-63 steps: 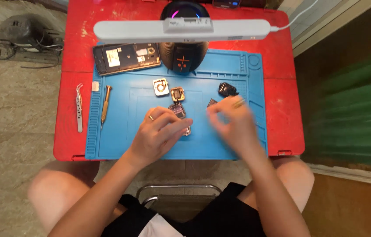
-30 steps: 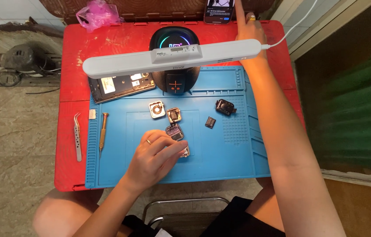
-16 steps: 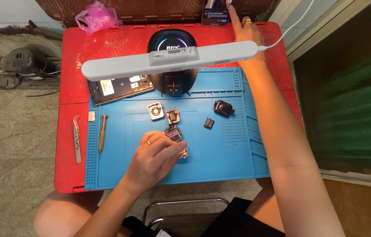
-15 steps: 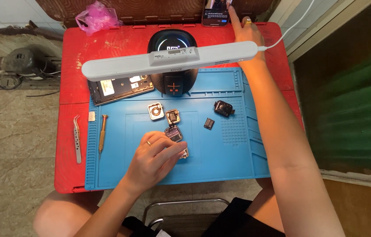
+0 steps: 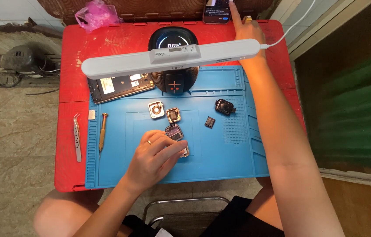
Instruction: Repairing or assembling a smartwatch by handling and fitting small internal components on a specialized work mat.
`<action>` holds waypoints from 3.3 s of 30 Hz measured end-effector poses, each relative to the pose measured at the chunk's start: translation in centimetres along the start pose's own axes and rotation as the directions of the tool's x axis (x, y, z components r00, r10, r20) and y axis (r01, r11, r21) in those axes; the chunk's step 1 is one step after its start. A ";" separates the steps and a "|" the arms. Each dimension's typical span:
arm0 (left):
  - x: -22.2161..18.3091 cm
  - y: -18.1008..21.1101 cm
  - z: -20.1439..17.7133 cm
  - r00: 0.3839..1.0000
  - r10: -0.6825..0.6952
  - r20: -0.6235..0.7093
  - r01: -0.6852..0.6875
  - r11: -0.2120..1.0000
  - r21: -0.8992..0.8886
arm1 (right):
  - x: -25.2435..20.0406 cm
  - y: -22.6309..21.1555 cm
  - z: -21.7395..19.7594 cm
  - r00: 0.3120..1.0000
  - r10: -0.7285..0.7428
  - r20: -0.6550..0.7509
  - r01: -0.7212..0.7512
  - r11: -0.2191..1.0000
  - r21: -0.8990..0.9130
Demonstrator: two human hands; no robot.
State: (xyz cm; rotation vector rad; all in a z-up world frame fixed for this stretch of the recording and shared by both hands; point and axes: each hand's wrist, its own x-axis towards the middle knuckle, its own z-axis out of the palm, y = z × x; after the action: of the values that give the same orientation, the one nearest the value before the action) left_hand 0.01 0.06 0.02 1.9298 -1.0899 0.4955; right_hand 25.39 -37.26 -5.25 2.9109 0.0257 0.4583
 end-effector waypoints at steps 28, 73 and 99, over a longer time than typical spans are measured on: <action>-0.4 0.1 -0.4 1.000 -0.025 0.016 0.025 0.999 -0.020 | -5.6 -1.1 -7.2 1.000 0.023 0.000 -0.020 0.874 0.485; -0.3 -0.4 -0.2 0.998 -0.003 -0.069 0.006 0.999 0.042 | -24.6 -15.7 -15.4 0.873 -0.418 -0.250 0.475 0.618 0.626; -1.4 -0.2 0.8 0.994 -0.085 -0.062 0.077 0.990 -0.119 | -25.6 -15.5 -15.3 0.879 -0.393 -0.271 0.469 0.612 0.637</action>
State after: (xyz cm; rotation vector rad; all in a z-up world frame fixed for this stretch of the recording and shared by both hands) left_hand -0.61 0.16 -1.44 1.8343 -0.9720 0.4384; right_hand -3.43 -20.38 -1.72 3.3850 1.1441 0.6086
